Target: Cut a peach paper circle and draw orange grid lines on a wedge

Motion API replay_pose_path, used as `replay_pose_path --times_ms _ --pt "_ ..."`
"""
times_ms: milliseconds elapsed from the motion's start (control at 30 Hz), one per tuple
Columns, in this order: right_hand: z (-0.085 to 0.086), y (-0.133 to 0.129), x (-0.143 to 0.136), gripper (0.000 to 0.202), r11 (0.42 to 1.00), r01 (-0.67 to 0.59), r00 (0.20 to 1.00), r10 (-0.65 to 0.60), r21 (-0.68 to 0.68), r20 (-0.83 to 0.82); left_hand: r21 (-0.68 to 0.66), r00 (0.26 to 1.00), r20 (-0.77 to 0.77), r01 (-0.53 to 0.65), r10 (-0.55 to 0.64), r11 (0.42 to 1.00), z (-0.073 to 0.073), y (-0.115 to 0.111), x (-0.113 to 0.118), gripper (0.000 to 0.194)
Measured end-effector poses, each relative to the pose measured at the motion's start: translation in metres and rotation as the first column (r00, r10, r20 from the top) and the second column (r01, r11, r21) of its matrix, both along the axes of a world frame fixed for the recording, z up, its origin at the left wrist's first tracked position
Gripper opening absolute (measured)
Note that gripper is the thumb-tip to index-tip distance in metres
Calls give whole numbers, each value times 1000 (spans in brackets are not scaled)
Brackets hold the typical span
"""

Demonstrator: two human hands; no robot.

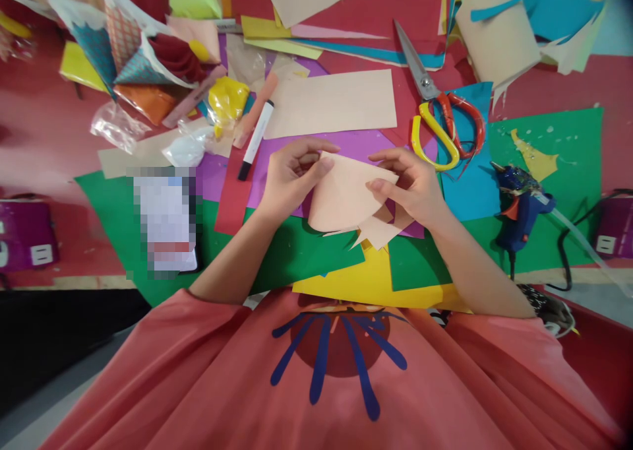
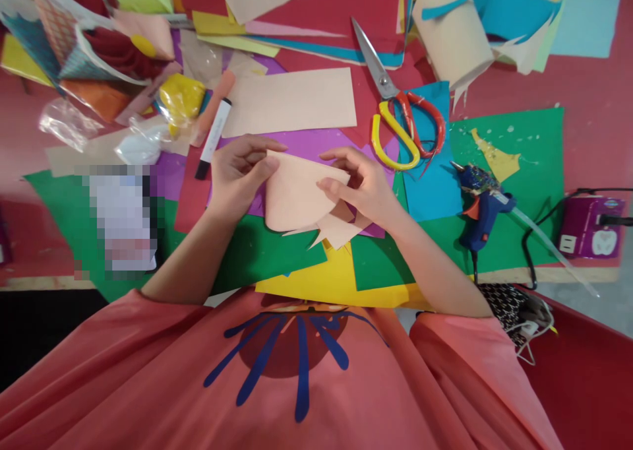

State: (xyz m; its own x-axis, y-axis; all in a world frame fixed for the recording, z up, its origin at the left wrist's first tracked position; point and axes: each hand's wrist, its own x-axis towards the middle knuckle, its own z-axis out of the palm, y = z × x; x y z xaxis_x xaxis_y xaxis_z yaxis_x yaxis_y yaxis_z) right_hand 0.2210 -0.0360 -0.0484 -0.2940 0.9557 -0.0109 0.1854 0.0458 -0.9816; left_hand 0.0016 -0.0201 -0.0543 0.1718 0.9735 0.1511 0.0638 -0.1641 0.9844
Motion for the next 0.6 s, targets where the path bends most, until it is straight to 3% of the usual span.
replay_pose_path --times_ms 233,600 --pt "-3 2 -1 31 995 92 996 -91 49 -21 35 997 -15 -70 70 997 -1 1 1 31" --pt "-1 2 -1 26 994 98 995 -97 42 -21 23 995 -31 -97 98 995 -5 0 0 29"
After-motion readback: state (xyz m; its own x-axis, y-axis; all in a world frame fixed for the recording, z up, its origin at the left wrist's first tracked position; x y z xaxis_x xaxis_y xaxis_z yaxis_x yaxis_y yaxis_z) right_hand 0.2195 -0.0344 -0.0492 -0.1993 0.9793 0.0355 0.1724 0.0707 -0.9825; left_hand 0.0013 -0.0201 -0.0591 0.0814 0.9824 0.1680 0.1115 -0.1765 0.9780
